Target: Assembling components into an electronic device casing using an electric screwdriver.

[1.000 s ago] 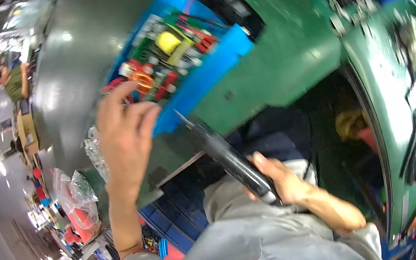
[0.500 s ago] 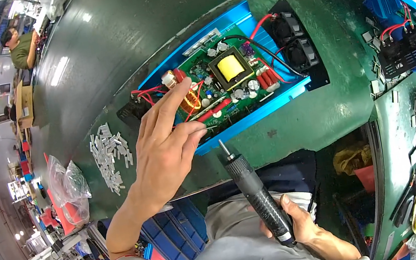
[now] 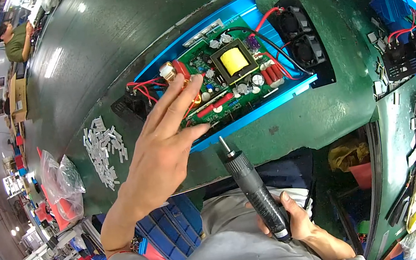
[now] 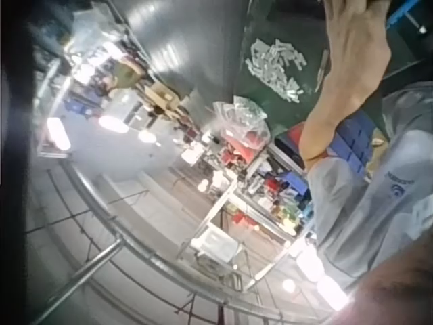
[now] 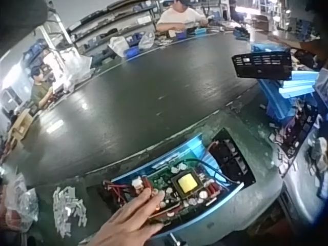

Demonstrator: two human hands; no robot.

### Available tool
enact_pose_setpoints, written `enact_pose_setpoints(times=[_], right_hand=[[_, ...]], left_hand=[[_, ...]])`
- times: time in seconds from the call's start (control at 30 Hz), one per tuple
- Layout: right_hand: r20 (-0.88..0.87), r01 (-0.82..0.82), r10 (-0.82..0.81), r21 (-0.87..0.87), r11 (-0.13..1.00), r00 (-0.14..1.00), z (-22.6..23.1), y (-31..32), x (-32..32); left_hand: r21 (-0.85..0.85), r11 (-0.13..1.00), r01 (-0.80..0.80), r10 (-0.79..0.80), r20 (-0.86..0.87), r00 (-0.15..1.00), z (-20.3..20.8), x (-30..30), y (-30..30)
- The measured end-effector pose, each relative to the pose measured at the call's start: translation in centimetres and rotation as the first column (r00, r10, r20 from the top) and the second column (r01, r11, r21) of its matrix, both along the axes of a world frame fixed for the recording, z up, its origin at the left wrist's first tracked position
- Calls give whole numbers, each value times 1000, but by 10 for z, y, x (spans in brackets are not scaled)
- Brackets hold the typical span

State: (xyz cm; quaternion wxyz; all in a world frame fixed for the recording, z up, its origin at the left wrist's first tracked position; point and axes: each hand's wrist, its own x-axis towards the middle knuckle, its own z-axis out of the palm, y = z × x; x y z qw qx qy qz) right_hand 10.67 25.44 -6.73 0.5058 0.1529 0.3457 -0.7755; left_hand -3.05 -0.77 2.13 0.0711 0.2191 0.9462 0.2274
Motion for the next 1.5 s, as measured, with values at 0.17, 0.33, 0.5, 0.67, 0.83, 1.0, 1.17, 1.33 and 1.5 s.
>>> enact_pose_setpoints(times=[0.17,0.33,0.5,0.67,0.83,1.0,1.17,1.33,1.5], right_hand=[[-47,-72,71,-35,997,996,-8,9,2],[-109,-38,43,53,998,993,-9,8,5],[-62,-64,71,113,992,996,-19,2,4],[113,-73,74,-12,997,991,-15,6,6],[-348,171,-13,428,887,937,-22,26,26],[-458,241,1,470,849,889,-38,38,25],[-478,258,-11,454,853,878,-42,35,26],[-500,252,36,497,830,865,-37,37,27],[-471,146,125,497,855,873,-33,31,23]], left_hand=[[-81,996,24,-23,15,1000,5,13,10],[-31,999,-8,7,-26,1000,-6,19,10],[-14,1000,-18,16,-100,995,-16,19,6],[-8,996,-83,79,-237,968,-25,30,3],[188,971,-151,207,-331,921,-29,40,-7],[120,803,-583,567,-452,688,-25,77,-75],[102,594,-798,753,-421,506,-45,113,-143],[63,574,-816,772,-372,515,-69,101,-152],[-216,577,-788,619,-513,594,-66,107,-160]])
